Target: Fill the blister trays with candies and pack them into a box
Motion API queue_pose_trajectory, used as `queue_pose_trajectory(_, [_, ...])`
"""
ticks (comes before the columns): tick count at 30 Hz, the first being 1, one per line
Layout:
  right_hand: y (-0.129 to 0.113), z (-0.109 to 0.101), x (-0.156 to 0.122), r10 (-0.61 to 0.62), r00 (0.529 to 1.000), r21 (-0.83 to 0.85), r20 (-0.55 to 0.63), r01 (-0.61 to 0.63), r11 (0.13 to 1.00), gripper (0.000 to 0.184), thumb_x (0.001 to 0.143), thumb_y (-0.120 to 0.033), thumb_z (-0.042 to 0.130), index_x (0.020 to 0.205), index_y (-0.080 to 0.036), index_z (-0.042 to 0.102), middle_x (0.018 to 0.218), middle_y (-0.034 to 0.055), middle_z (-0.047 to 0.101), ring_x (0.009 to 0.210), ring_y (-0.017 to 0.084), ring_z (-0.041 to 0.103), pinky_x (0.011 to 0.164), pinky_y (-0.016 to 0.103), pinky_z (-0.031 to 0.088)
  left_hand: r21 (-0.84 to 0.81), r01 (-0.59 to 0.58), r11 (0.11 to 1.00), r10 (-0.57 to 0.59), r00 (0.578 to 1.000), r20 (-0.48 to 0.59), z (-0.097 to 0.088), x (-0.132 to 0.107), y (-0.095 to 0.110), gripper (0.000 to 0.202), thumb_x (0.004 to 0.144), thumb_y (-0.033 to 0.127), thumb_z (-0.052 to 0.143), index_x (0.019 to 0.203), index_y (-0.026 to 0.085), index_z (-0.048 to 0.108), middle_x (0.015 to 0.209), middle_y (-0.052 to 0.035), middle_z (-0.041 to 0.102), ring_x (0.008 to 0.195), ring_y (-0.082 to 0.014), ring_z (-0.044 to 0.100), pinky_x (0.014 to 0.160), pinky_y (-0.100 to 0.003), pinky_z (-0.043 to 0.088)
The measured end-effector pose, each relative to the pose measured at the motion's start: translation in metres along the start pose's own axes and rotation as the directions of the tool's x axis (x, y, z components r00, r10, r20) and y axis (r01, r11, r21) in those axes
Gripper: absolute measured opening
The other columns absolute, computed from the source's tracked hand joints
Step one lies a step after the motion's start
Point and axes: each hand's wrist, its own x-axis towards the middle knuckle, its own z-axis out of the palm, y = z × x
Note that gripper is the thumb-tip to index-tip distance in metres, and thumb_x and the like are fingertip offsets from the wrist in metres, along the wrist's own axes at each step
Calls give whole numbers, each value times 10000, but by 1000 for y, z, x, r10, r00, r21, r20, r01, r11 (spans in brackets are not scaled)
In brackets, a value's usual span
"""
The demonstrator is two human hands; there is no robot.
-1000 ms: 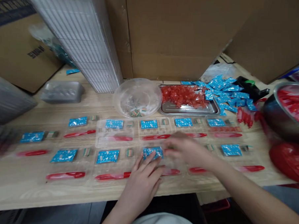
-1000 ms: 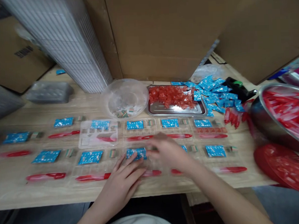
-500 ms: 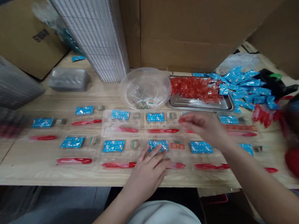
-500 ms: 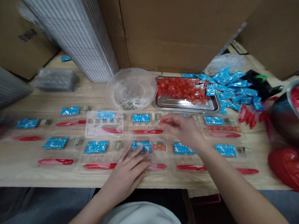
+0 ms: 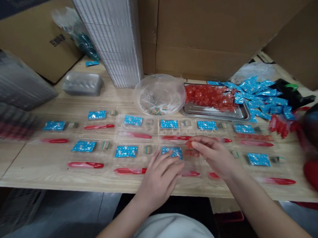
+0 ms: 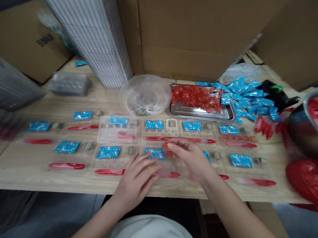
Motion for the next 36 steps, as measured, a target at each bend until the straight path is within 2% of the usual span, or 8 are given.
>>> queue_pose_trajectory(3, [-3, 5, -7, 140, 989, 246, 52, -148, 958, 292, 657, -442, 738, 788, -193, 663, 792, 36, 678, 721, 155, 618, 664, 288, 498, -148, 135, 980, -163, 966, -202, -4, 13, 8, 267, 884, 174, 508, 1146, 217, 540, 1089, -61, 632, 1069, -186, 554, 952, -372, 432])
queue_pose_trajectory(6, [-4, 9, -13, 137, 989, 272, 56, -147, 951, 297, 639, -428, 758, 799, -192, 672, 800, 37, 680, 708, 145, 610, 638, 271, 489, -241, 184, 953, -237, 948, -214, -5, 27, 15, 186, 889, 189, 505, 1058, 211, 579, 998, -51, 636, 954, -173, 580, 836, -323, 478])
queue_pose_trajectory(12, [0, 3, -12, -166, 985, -176, -57, 153, 972, 208, 748, -392, 667, 841, -206, 677, 834, 40, 701, 761, 177, 637, 683, 302, 493, -166, 183, 969, -215, 956, -198, 8, 8, 12, 241, 875, 170, 525, 1113, 203, 545, 1079, -61, 624, 1046, -179, 557, 899, -339, 462])
queue_pose_trajectory(18, [6, 8, -2, -485, 828, -714, 280, 518, 471, 101, 814, -163, 615, 890, -187, 676, 873, 38, 701, 850, 201, 600, 819, 364, 447, 104, 54, 993, -49, 997, -52, 19, -19, -3, 206, 875, 101, 492, 1005, 218, 601, 1076, -24, 664, 1135, -197, 547, 998, -408, 393])
queue_pose_trajectory(22, [3, 12, 1, -497, 797, -776, 342, 538, 330, 62, 789, -126, 642, 828, -159, 677, 803, 43, 699, 769, 204, 592, 776, 366, 448, 114, 64, 991, -61, 998, -32, 21, -16, -6, 204, 880, 107, 488, 1020, 209, 596, 1099, -21, 660, 1144, -187, 543, 1004, -394, 393])
queue_pose_trajectory(25, [0, 11, 2, -469, 827, -758, 309, 512, 404, 41, 794, -176, 648, 775, -185, 684, 773, 26, 700, 759, 199, 598, 785, 370, 444, 88, 65, 994, -63, 998, -26, 19, -14, -5, 216, 880, 105, 485, 1036, 211, 591, 1092, -23, 659, 1139, -195, 542, 1002, -401, 391])
queue_pose_trajectory(31, [-8, 10, -7, -115, 993, -353, 40, 121, 928, 242, 749, -418, 656, 844, -199, 695, 831, 43, 715, 757, 188, 645, 675, 311, 495, -161, 191, 968, -221, 956, -194, 7, 1, 6, 269, 874, 141, 518, 1133, 200, 560, 1066, -57, 636, 1016, -176, 564, 908, -339, 451])
queue_pose_trajectory(36, [-7, 16, -16, 28, 998, -39, 62, -26, 999, 315, 657, -454, 730, 816, -185, 695, 827, 48, 720, 761, 175, 653, 687, 289, 506, -357, 237, 904, -337, 907, -253, 9, 23, 11, 146, 829, 155, 603, 965, 207, 614, 946, -24, 630, 918, -147, 579, 811, -271, 474])
